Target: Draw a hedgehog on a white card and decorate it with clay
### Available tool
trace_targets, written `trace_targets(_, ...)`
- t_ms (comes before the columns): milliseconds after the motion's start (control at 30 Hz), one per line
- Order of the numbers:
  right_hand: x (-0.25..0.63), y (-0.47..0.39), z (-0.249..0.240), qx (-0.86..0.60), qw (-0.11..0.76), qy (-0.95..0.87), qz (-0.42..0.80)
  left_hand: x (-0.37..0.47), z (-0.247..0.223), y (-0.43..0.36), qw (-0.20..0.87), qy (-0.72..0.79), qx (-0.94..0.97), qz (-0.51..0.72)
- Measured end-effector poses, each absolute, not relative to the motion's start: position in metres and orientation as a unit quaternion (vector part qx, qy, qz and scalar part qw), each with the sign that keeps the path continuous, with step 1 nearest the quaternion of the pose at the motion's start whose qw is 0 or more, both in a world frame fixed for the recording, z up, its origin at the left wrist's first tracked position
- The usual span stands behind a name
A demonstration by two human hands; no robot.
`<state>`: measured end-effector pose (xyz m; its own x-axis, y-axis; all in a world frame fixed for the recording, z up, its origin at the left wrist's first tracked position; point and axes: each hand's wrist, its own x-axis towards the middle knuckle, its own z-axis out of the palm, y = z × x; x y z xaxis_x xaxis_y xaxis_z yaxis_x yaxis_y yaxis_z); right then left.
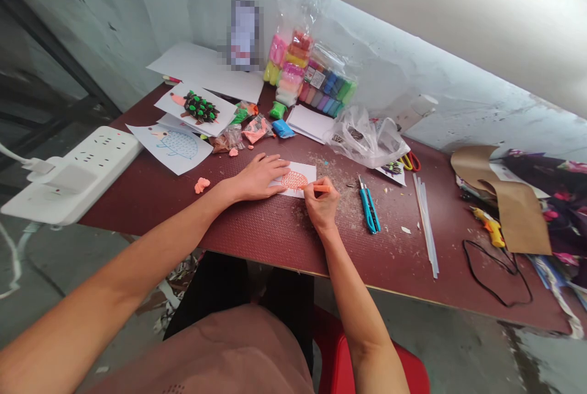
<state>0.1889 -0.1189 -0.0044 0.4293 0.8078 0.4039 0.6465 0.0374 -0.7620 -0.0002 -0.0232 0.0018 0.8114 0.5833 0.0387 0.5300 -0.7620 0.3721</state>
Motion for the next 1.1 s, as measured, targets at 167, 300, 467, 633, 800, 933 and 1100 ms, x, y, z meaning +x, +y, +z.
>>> trace_targets(167,0.1887,-0.1182,-0.0045,-0.696,0.487,-0.522,0.076,-0.0005,0.0017,-0.0232,0.175,0.297,0.936,0.070)
trace_targets(300,0.1892,-0.1178,-0.0054,-0.699,0.488,-0.517,0.075,-0.0004,0.0028,-0.0237,0.176,0.297,0.936,0.069)
trace_targets(467,0.1904,-0.1178,-0.0056,-0.697,0.490,-0.518,0.078,-0.0002,0.0026,-0.0229,0.173,0.296,0.937,0.071)
trace_targets(633,0.1902,-0.1184,-0.0020,-0.697,0.492,-0.515,0.085,-0.0001,0.0029,-0.0228,0.172,0.295,0.937,0.073)
trace_targets(800,0.1895,-0.1187,0.0001,-0.699,0.516,-0.490,0.074,0.0004,0.0045,-0.0233,0.166,0.295,0.938,0.069)
trace_targets(933,0.1886,-0.1181,-0.0004,-0.710,0.505,-0.485,0.069,0.0004,0.0036,-0.0228,0.169,0.294,0.938,0.070)
trace_targets(1100,0.1881,-0.1177,-0.0002,-0.709,0.492,-0.500,0.071,0.0000,0.0012,-0.0222,0.176,0.296,0.936,0.072)
